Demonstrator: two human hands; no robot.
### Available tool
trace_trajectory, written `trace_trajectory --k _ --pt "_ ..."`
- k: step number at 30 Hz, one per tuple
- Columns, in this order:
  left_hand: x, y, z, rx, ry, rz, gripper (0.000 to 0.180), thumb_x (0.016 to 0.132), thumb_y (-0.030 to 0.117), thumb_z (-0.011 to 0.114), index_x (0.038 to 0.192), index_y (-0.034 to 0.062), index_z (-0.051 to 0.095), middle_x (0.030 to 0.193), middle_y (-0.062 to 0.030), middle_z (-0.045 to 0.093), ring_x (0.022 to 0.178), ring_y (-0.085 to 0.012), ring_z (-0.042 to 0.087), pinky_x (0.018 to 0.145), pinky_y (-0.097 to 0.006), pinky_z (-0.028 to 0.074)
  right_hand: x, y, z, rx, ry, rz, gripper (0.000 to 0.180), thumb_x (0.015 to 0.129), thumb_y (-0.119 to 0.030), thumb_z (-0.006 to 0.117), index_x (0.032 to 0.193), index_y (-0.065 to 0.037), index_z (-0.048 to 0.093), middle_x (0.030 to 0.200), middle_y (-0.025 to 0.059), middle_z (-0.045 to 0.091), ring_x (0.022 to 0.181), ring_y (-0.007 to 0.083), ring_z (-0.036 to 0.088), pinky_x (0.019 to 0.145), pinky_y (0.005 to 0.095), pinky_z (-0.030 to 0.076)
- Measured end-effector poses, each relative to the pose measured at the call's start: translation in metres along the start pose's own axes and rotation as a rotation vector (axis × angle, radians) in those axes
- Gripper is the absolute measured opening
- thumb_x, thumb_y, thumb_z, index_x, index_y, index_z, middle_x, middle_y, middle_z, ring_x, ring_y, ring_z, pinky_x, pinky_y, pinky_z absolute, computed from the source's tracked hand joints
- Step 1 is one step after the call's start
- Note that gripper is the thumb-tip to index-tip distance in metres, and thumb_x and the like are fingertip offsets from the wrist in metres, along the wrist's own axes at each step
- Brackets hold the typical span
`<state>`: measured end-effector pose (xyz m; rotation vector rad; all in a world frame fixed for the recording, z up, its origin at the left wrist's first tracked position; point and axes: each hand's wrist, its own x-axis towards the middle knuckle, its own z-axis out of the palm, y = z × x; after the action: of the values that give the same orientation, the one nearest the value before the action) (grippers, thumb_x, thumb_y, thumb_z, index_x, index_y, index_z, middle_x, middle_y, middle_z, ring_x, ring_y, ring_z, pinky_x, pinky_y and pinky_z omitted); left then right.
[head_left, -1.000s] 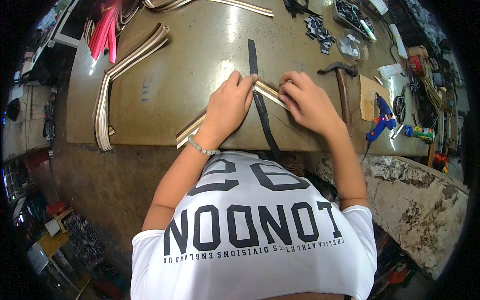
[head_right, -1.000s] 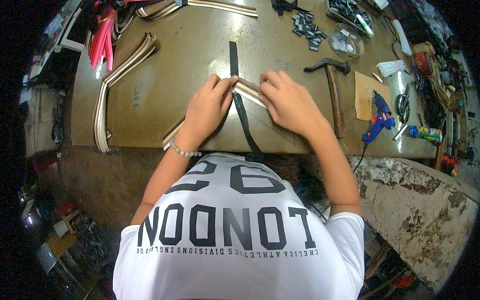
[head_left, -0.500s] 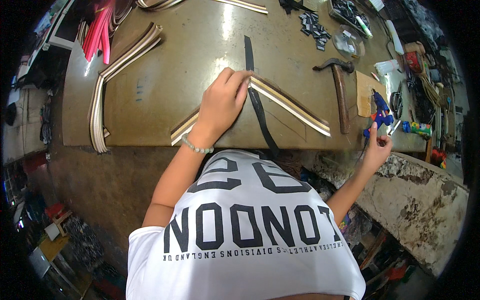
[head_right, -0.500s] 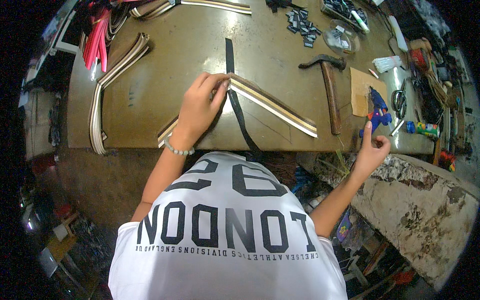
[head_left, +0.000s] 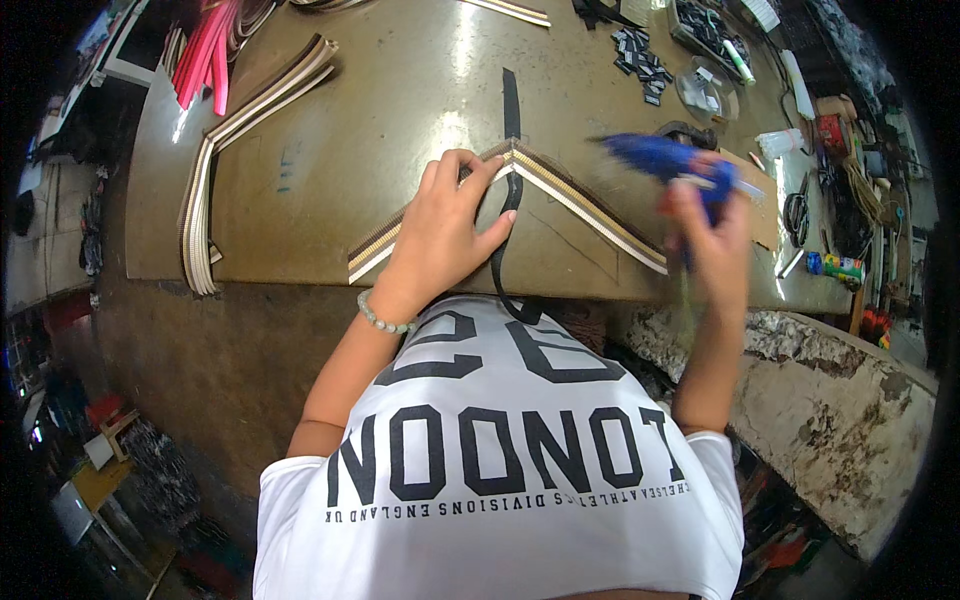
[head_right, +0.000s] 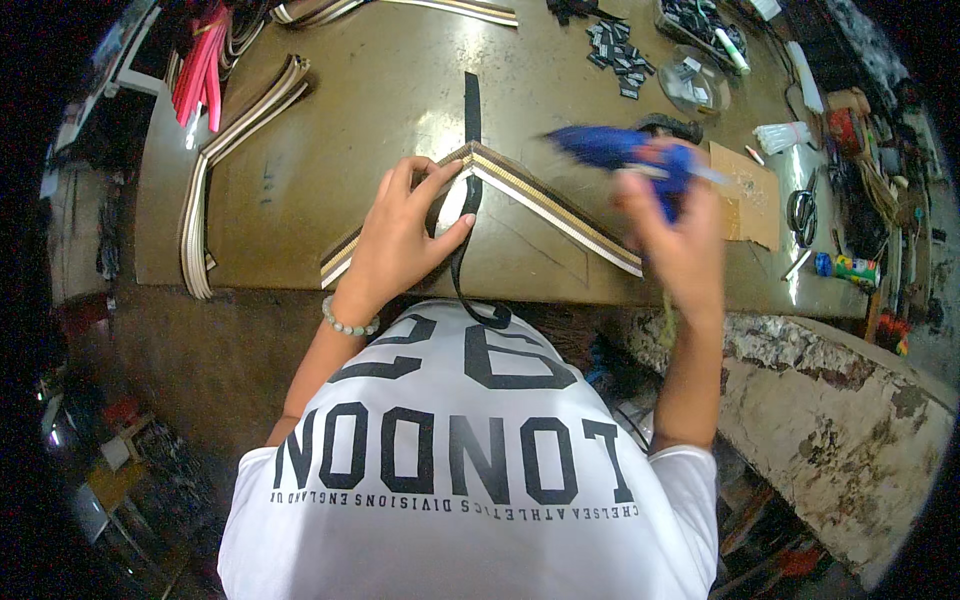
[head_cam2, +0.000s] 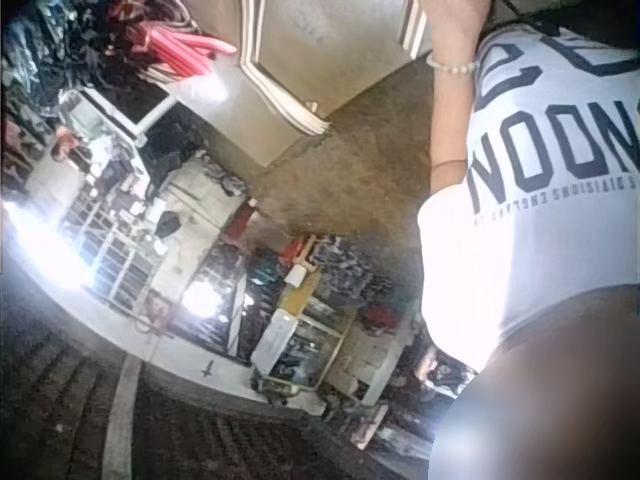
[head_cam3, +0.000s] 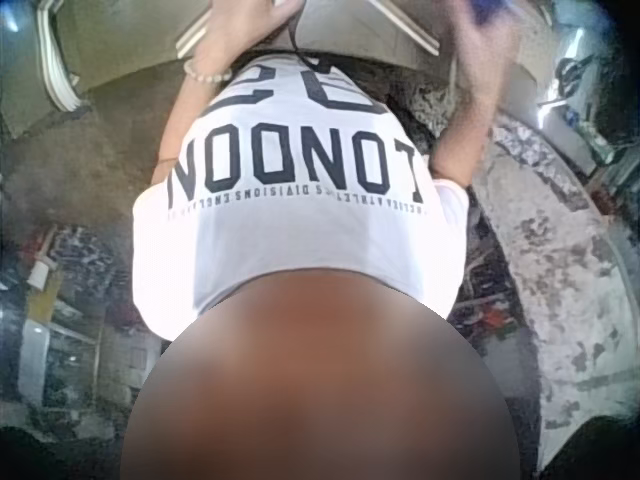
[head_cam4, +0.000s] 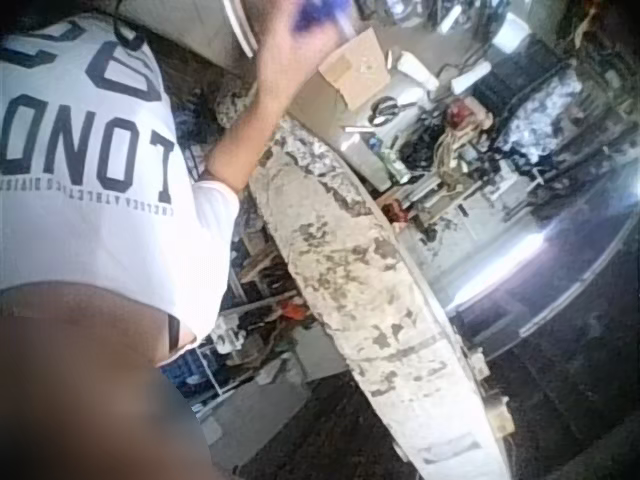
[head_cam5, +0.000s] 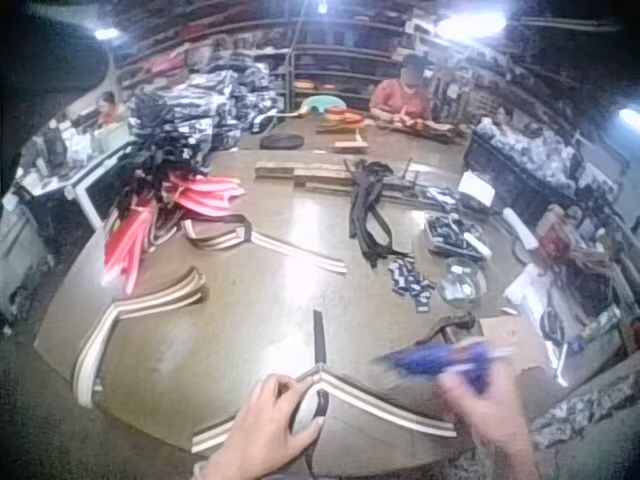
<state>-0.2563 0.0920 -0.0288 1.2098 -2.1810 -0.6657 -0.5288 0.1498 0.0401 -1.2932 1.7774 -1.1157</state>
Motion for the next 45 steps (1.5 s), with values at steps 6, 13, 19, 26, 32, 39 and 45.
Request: trace_trajectory --k 6,13,19,26,32,39,45 --pt "-0.002 0.000 -0.003 -0.027 -0.043 -0.002 0.054 0.079 0.019 0.075 0.129 0.0048 0.059 0.115 -0.0167 0.052 0.110 -0.0345 0.052 0.095 -0.042 0.045 0.038 -0.002 0.049 -0.315 -0.230 -0.195 0.046 0.093 -0.034 0.068 0.120 -0.001 0.051 0.095 0.0192 0.071 0.082 0.0290 0.072 0.073 0.0358 0.054" --pt "-0.003 -0.001 -0.002 -0.023 -0.051 -0.001 0.057 0.080 0.020 0.075 0.132 0.0054 0.057 0.118 -0.0175 0.050 0.111 -0.0355 0.050 0.095 -0.042 0.045 0.053 0.001 0.056 -0.333 -0.230 -0.313 0.044 0.094 -0.035 0.067 0.116 0.000 0.051 0.092 0.0197 0.071 0.079 0.0337 0.071 0.071 0.0369 0.054" --pt "-0.005 -0.001 -0.002 0.012 -0.063 0.015 0.060 0.080 0.021 0.075 0.135 0.0053 0.055 0.120 -0.0182 0.050 0.111 -0.0356 0.050 0.097 -0.043 0.045 0.041 0.000 0.054 -0.334 -0.243 -0.314 0.042 0.093 -0.032 0.068 0.116 -0.002 0.050 0.092 0.0206 0.071 0.080 0.0367 0.071 0.070 0.0395 0.053" --pt "-0.007 -0.002 -0.001 0.016 -0.055 0.044 0.059 0.083 0.020 0.072 0.137 0.0040 0.053 0.122 -0.0187 0.050 0.110 -0.0358 0.050 0.097 -0.042 0.044 0.018 -0.001 0.049 -0.354 -0.295 -0.264 0.042 0.092 -0.031 0.068 0.118 -0.003 0.049 0.089 0.0210 0.070 0.079 0.0407 0.069 0.069 0.0406 0.053" --pt "-0.008 -0.005 0.000 0.002 -0.044 0.054 0.048 0.089 0.013 0.063 0.134 0.0014 0.054 0.120 -0.0197 0.050 0.107 -0.0355 0.051 0.096 -0.042 0.044 -0.002 -0.008 0.037 -0.328 -0.439 -0.223 0.039 0.091 -0.031 0.070 0.115 -0.004 0.054 0.084 0.0143 0.070 0.070 0.0288 0.071 0.064 0.0370 0.053" --pt "-0.010 -0.009 0.002 -0.360 0.317 -0.072 0.040 0.103 0.027 0.042 0.127 -0.0003 0.059 0.113 -0.0172 0.051 0.093 -0.0240 0.054 0.086 -0.034 0.045 0.006 0.078 -0.043 -0.145 0.596 -0.080 0.037 0.098 -0.038 0.062 0.107 -0.002 0.061 0.091 0.0033 0.064 0.073 0.0129 0.057 0.071 0.0307 0.048" --pt "-0.007 0.009 -0.003 -1.080 0.148 -0.300 0.087 0.098 0.071 0.012 0.151 0.0050 0.031 0.116 -0.0057 0.046 0.080 -0.0103 0.046 0.062 -0.022 0.035 -0.031 0.049 -0.084 -1.017 0.361 0.604 0.050 0.094 -0.043 0.064 0.110 0.004 0.067 0.090 0.0203 0.070 0.088 0.0315 0.069 0.080 0.0409 0.051"
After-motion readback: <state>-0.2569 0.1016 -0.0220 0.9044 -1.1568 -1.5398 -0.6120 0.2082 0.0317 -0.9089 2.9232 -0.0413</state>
